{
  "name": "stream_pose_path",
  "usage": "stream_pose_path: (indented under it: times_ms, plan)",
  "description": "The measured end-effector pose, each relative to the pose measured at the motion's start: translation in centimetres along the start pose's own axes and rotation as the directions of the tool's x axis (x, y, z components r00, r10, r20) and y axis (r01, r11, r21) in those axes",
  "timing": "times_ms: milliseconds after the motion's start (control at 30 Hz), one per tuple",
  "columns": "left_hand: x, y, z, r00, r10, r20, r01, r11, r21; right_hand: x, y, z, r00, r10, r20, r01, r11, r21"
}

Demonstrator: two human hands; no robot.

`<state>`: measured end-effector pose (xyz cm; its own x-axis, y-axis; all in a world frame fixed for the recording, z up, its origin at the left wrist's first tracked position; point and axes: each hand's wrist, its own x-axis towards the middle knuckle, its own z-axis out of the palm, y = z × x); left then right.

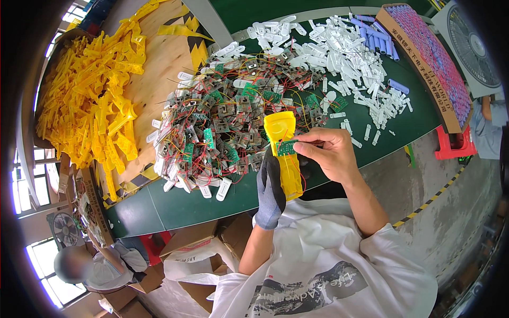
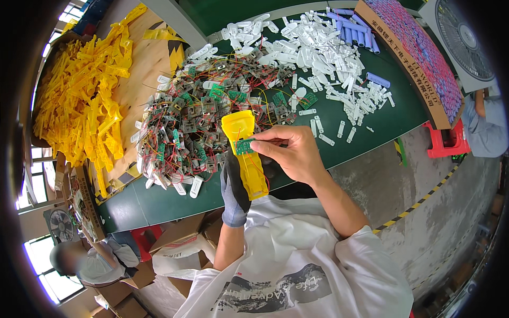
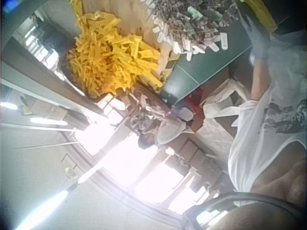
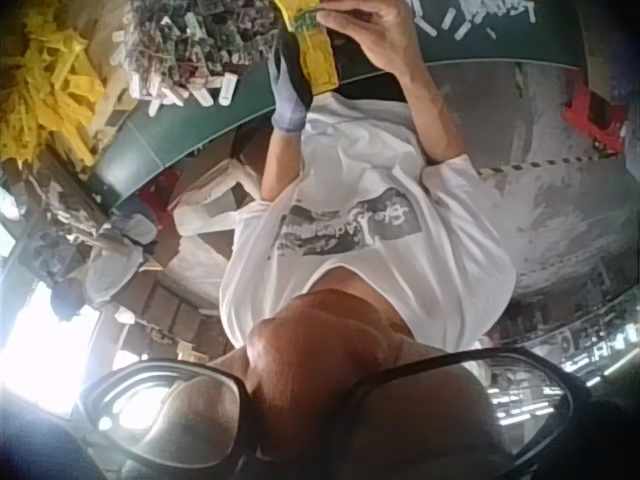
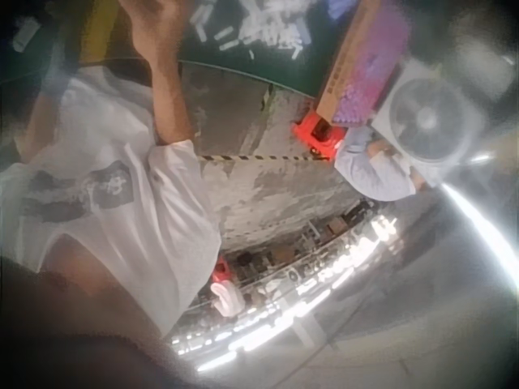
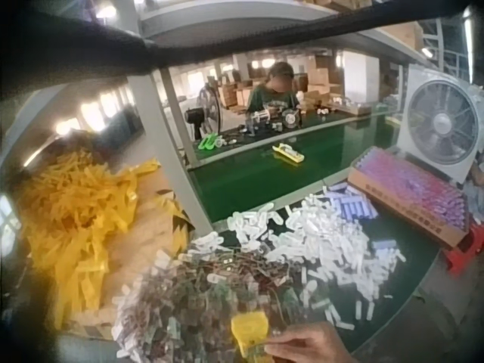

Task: Assembling the internal battery and circuit board components into a yellow flashlight casing.

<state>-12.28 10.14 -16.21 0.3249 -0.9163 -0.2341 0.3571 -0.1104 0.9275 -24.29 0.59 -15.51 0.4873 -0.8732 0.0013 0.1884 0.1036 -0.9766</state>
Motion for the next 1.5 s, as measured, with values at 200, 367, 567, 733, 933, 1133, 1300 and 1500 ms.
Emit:
stream_pose_path:
  times_ms: [200, 367, 567, 733, 933, 1133, 1300, 1500]
  plan:
    - [-0.1, 0.2, -0.6, 0.995, -0.033, 0.093, 0.041, 0.995, -0.087, -0.3, 0.0, -0.1, 1.0, 0.022, -0.014, -0.023, 0.999, -0.026]
    - [0.1, 1.3, 0.8, 0.998, -0.046, 0.039, 0.048, 0.997, -0.06, -0.6, 0.2, 0.5, 0.999, 0.002, -0.051, -0.005, 0.998, -0.063]
    - [0.6, -0.3, 0.5, 0.987, 0.097, -0.128, -0.104, 0.993, -0.05, -0.6, 0.4, 1.5, 0.981, -0.153, -0.12, 0.106, 0.938, -0.329]
    - [0.9, 0.3, 0.9, 0.981, 0.117, -0.154, -0.125, 0.991, -0.044, -0.6, 0.0, 1.2, 1.0, -0.018, -0.008, 0.012, 0.885, -0.465]
    - [0.6, -0.4, 1.0, 0.974, 0.157, -0.164, -0.152, 0.988, 0.04, -1.0, 0.5, 1.5, 0.99, -0.139, 0.033, 0.135, 0.841, -0.525]
    - [0.4, -0.1, 1.1, 0.965, 0.184, -0.187, -0.178, 0.983, 0.05, -1.0, 1.1, 2.6, 0.993, -0.12, 0.007, 0.107, 0.859, -0.501]
    - [0.5, -0.8, 0.9, 0.96, 0.232, -0.159, -0.221, 0.972, 0.083, -1.1, 1.7, 2.5, 0.975, -0.224, 0.01, 0.198, 0.842, -0.501]
    - [0.1, 0.0, 1.0, 0.975, 0.157, -0.155, -0.167, 0.984, -0.057, -0.6, -1.0, 0.8, 0.989, -0.126, 0.072, 0.145, 0.906, -0.397]
